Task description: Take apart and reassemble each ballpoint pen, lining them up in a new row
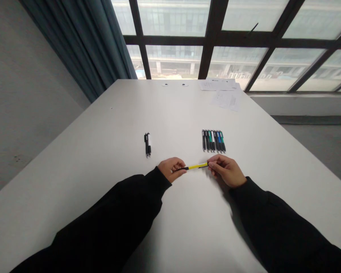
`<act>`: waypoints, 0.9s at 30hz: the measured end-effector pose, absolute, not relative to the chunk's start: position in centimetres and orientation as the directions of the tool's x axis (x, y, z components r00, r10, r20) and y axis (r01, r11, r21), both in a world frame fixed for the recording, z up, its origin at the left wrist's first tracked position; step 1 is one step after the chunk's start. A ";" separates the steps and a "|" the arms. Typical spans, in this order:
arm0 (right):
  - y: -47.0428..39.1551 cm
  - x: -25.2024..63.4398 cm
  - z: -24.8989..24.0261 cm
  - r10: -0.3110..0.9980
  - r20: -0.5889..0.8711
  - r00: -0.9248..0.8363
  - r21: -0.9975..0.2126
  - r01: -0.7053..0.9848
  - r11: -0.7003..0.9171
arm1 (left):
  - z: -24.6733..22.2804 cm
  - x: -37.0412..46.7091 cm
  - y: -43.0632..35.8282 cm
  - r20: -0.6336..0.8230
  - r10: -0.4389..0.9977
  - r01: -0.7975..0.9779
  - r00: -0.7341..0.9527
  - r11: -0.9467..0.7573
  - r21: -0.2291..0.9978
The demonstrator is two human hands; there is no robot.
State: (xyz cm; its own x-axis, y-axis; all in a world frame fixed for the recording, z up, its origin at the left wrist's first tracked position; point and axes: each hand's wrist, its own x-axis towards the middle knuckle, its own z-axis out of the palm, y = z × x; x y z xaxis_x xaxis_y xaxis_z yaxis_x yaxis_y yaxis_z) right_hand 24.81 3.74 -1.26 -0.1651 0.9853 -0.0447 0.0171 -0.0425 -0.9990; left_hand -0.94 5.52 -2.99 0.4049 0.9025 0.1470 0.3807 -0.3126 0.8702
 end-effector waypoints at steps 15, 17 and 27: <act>3.7 25.1 -0.8 0.982 -0.064 -0.176 -0.997 -0.033 -0.071 | -1.1 -2.1 6.3 -0.090 0.976 -0.138 0.197 0.119 0.983; 3.7 25.0 -0.9 0.985 -0.065 -0.161 -0.997 -0.024 -0.070 | -1.2 -2.1 6.2 -0.103 0.974 -0.092 0.201 0.123 0.988; 3.6 25.0 -1.0 0.983 -0.093 -0.161 -0.996 0.018 -0.091 | -0.9 -1.9 6.0 -0.128 0.976 -0.023 0.175 0.134 0.991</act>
State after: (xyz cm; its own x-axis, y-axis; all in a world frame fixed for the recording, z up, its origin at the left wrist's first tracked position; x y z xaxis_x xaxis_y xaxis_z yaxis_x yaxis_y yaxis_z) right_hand 24.97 3.61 -0.96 -0.1606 0.9827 -0.0927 0.0184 -0.0910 -0.9957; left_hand -1.87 5.97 -0.94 0.1745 0.9763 -0.1282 -0.0226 0.1342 0.9907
